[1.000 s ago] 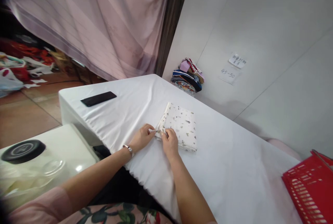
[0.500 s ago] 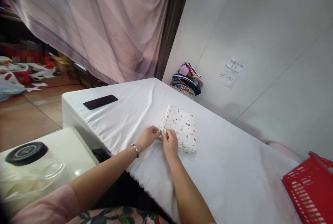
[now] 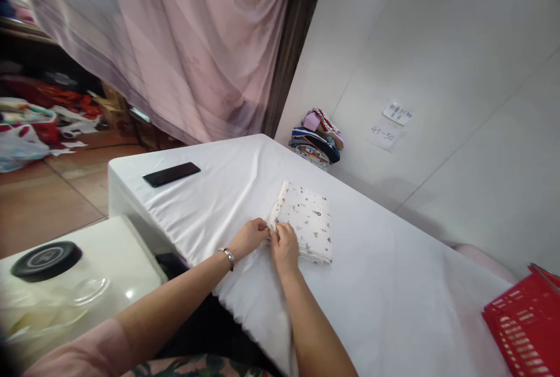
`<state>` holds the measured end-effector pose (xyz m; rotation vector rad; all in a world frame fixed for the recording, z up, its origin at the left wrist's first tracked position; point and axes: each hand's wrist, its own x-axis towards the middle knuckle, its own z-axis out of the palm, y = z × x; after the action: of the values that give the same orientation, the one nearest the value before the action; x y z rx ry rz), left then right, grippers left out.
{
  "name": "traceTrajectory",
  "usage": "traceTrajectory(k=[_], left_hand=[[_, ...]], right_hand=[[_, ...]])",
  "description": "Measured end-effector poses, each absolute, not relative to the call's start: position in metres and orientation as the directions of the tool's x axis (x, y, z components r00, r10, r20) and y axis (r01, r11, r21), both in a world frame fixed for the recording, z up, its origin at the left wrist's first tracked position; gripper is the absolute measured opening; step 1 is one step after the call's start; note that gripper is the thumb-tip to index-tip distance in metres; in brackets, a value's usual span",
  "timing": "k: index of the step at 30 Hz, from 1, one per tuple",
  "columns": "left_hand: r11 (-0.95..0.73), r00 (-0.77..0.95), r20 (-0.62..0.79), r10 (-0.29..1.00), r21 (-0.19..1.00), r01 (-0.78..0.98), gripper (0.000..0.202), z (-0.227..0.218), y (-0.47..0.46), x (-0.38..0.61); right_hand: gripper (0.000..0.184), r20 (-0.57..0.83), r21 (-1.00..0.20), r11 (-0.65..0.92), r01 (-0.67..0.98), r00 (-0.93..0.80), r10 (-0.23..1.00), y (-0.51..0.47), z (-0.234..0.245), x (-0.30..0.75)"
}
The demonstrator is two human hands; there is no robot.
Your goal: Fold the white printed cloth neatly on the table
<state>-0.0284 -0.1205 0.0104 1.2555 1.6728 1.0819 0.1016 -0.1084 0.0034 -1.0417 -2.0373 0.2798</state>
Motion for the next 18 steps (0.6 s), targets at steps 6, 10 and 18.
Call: traceTrajectory(k=[6,10,18], left_hand=[[0.19,-0.152,-0.155,0.976,0.951,0.245,0.007,0.0,-0.123,-0.032],[0.206,-0.142,-0.174,0.974,0.945,0.254,0.005,0.001,-0.123,-0.035],[0.24,-0.076,-0.232,0.97,0.963,0.119,0.024,0.01,-0.126,-0.038]], right_hand=[[0.019,0.571,-0.452,0.655,0.606,-0.368,0.734,-0.11,0.0,0.102],[0.019,0.534,-0.397,0.666,0.632,-0.432,0.727,-0.11,-0.002,0.103],[0.025,0.517,-0.367,0.686,0.628,-0.475,0.712,-0.114,-0.003,0.106]])
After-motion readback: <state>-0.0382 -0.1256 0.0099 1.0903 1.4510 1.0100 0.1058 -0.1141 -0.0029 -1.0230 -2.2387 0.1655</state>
